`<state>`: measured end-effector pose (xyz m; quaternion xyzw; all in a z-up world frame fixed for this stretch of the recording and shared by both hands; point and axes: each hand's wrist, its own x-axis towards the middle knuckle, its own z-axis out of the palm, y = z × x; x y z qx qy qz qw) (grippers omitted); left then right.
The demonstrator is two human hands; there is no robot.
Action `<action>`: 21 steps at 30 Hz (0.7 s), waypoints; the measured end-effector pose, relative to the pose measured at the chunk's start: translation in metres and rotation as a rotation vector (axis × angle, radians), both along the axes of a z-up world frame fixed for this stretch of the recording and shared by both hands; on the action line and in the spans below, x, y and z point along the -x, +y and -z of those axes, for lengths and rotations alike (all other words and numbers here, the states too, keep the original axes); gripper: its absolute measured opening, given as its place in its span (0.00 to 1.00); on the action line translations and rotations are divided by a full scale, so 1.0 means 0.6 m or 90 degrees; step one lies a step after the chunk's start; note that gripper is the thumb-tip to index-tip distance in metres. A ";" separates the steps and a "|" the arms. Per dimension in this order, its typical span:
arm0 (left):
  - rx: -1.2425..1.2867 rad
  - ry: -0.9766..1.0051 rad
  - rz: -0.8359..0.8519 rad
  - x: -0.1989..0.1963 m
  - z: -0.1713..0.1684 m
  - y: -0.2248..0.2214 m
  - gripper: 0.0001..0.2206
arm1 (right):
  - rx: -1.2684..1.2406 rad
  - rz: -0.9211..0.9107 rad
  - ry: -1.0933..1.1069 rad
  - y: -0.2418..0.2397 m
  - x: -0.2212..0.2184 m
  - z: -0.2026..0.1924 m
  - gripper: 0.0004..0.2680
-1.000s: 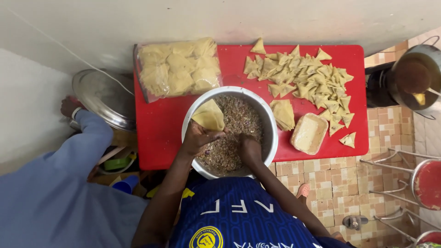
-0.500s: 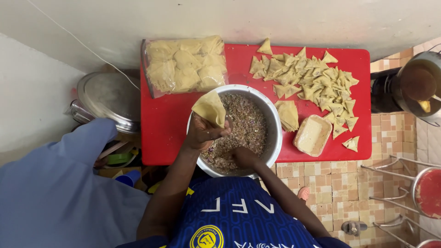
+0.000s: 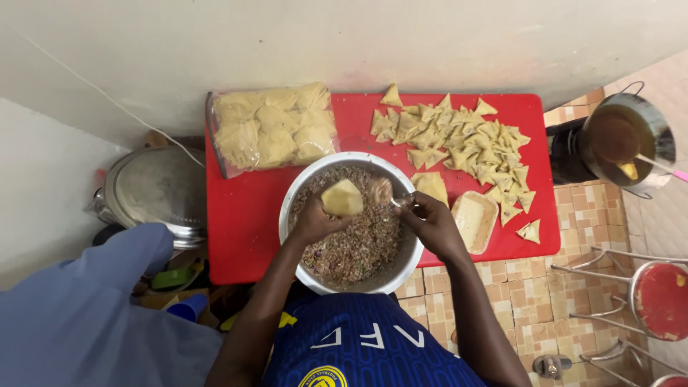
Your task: Filling and folding samosa pastry wrappers with a meat and lentil mixture on a red table
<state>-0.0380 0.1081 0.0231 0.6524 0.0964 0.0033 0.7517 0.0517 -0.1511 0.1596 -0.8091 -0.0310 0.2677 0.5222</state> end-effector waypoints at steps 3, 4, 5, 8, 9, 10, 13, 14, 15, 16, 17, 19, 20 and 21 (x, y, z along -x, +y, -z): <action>-0.015 -0.018 0.068 -0.001 0.004 -0.025 0.38 | -0.110 0.108 0.037 0.045 0.006 -0.012 0.09; -0.014 -0.022 0.071 0.000 -0.010 -0.034 0.38 | -0.110 0.112 0.032 0.052 0.010 -0.003 0.09; 0.014 -0.030 0.086 0.002 -0.024 -0.044 0.38 | -0.137 0.108 0.027 0.059 0.013 0.006 0.09; 0.036 -0.051 0.111 -0.001 -0.040 -0.045 0.40 | -0.176 0.115 0.021 0.067 0.009 0.066 0.10; 0.031 -0.059 0.124 -0.002 -0.041 -0.041 0.42 | -0.186 0.127 0.025 0.068 0.006 0.093 0.12; 0.029 -0.061 0.122 -0.003 -0.026 -0.043 0.42 | -0.187 0.125 0.024 0.077 0.010 0.057 0.12; -0.097 -0.068 0.137 0.001 -0.021 -0.038 0.47 | -0.153 0.086 0.009 0.088 0.020 -0.016 0.15; -0.093 -0.062 0.165 0.001 -0.046 -0.030 0.46 | -0.129 0.055 0.004 0.083 0.019 -0.018 0.16; -0.089 -0.056 0.194 0.002 -0.072 -0.023 0.45 | -0.105 0.025 -0.002 0.077 0.018 -0.020 0.17; -0.089 -0.057 0.195 0.000 -0.075 -0.026 0.45 | -0.105 0.026 -0.003 0.078 0.014 -0.028 0.17; -0.111 -0.075 0.171 -0.002 -0.078 -0.028 0.39 | -0.102 0.007 -0.006 0.080 0.011 -0.036 0.21; -0.134 -0.087 0.149 0.001 -0.113 -0.029 0.32 | -0.101 -0.011 -0.003 0.074 0.010 -0.030 0.25; -0.333 -0.122 0.181 -0.003 -0.145 -0.026 0.28 | -0.094 -0.021 -0.006 0.067 0.005 -0.019 0.26; -0.533 -0.157 0.211 -0.008 -0.178 -0.024 0.24 | -0.088 -0.031 -0.008 0.060 0.000 -0.008 0.27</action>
